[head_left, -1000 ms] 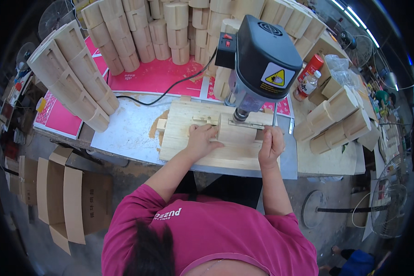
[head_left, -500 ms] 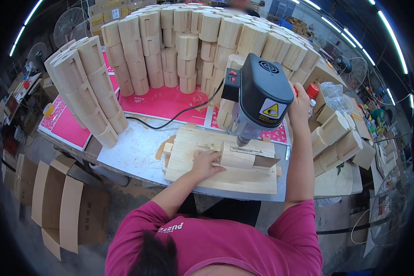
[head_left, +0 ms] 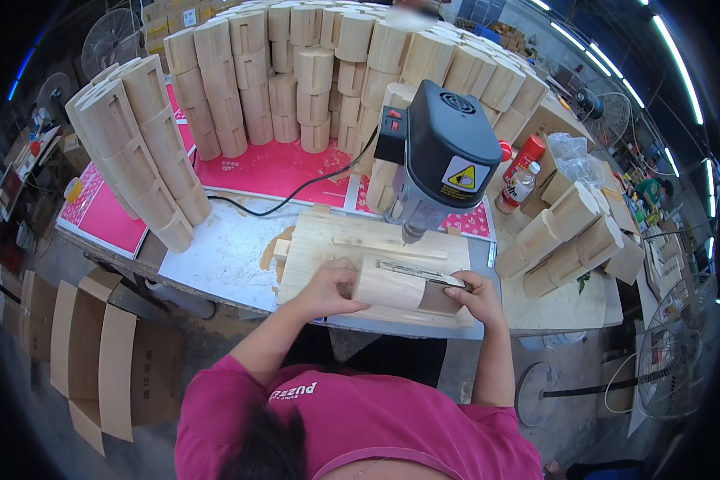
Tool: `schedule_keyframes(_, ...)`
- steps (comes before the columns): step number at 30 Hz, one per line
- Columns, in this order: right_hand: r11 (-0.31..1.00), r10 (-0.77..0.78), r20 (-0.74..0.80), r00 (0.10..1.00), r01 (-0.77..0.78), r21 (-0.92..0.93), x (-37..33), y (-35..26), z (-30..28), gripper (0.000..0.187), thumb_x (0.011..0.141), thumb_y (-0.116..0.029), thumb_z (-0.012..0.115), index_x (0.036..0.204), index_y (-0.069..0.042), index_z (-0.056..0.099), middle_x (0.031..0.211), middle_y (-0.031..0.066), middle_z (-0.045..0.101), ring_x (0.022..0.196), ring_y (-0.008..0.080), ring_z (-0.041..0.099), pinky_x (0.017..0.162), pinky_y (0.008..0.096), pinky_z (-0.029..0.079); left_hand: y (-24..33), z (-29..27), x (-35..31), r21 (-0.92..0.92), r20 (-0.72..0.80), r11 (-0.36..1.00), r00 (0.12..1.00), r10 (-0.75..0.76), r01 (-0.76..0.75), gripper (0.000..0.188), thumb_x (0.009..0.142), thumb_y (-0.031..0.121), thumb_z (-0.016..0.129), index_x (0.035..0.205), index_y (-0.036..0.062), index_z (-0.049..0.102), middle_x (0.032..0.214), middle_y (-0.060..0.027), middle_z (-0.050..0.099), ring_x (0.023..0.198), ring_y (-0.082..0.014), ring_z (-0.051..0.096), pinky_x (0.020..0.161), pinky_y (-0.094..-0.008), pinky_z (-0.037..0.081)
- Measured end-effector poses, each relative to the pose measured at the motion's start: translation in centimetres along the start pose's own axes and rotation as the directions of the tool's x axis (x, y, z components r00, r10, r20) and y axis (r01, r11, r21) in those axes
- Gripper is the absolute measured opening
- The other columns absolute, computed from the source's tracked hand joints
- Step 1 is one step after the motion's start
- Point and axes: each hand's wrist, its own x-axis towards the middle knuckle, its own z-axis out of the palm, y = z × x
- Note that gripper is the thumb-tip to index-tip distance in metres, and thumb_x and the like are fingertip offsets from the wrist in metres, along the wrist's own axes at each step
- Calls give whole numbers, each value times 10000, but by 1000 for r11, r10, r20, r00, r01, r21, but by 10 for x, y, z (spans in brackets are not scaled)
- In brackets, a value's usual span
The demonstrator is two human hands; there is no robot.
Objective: Milling grooves or holes into cylindrical wooden blocks using a stationary power tool.
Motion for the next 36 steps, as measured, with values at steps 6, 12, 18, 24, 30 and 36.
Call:
schedule_keyframes(6, 923, 203, 65, 977, -213, 321, -27, 23, 5, 250, 727, -155, 723, 919, -13, 646, 788, -7, 616, 723, 58, 524, 662, 206, 416, 32, -84, -41, -455, -228, 816, 839, -495, 358, 206, 665, 158, 731, 727, 9, 604, 766, -29, 578, 699, -108, 543, 644, -262, 436)
schedule_keyframes(12, 939, 338, 55, 939, -341, 52, -34, 5, 42, 191, 737, -135, 709, 855, 5, 654, 794, 7, 625, 686, 67, 527, 608, 214, 410, 43, -93, -36, -720, -308, 565, 545, -780, 403, 300, 760, 252, 649, 791, -45, 626, 778, -120, 643, 671, -128, 598, 610, -253, 460)
schedule_keyframes(18, 1000, 5, 34, 999, -5, -3, -54, -43, 25, 200, 688, -46, 707, 868, 11, 643, 791, 40, 602, 722, 103, 531, 656, 232, 412, 46, -71, -40, -638, -237, 551, 544, -805, 538, 263, 755, 236, 664, 709, -19, 615, 680, -94, 623, 578, -114, 567, 568, -227, 435)
schedule_keyframes(24, 974, -218, -36, 975, 215, -74, -40, -44, 21, 239, 655, -40, 719, 878, 0, 642, 852, 48, 567, 809, 140, 520, 725, 246, 400, 41, -43, -31, -660, -194, 539, 575, -795, 523, 291, 766, 250, 655, 704, -31, 618, 663, -85, 617, 563, -99, 556, 538, -223, 422)
schedule_keyframes(30, 984, -173, -12, 985, 174, 25, -22, -4, 28, 228, 682, -31, 711, 901, -18, 650, 859, 25, 551, 824, 128, 508, 729, 235, 389, 10, -17, -26, -429, 18, 528, 591, -806, 733, 374, 769, 321, 672, 791, -49, 625, 652, -49, 595, 582, -98, 543, 582, -221, 432)
schedule_keyframes(36, 988, -154, -34, 987, 153, -37, -14, 2, 34, 242, 679, -17, 710, 904, -17, 620, 866, 26, 543, 833, 132, 512, 746, 235, 391, -9, 22, -41, -255, -95, 873, 888, -450, 416, 532, 649, 246, 783, 1055, -13, 559, 898, -80, 576, 809, -135, 555, 651, -257, 444)
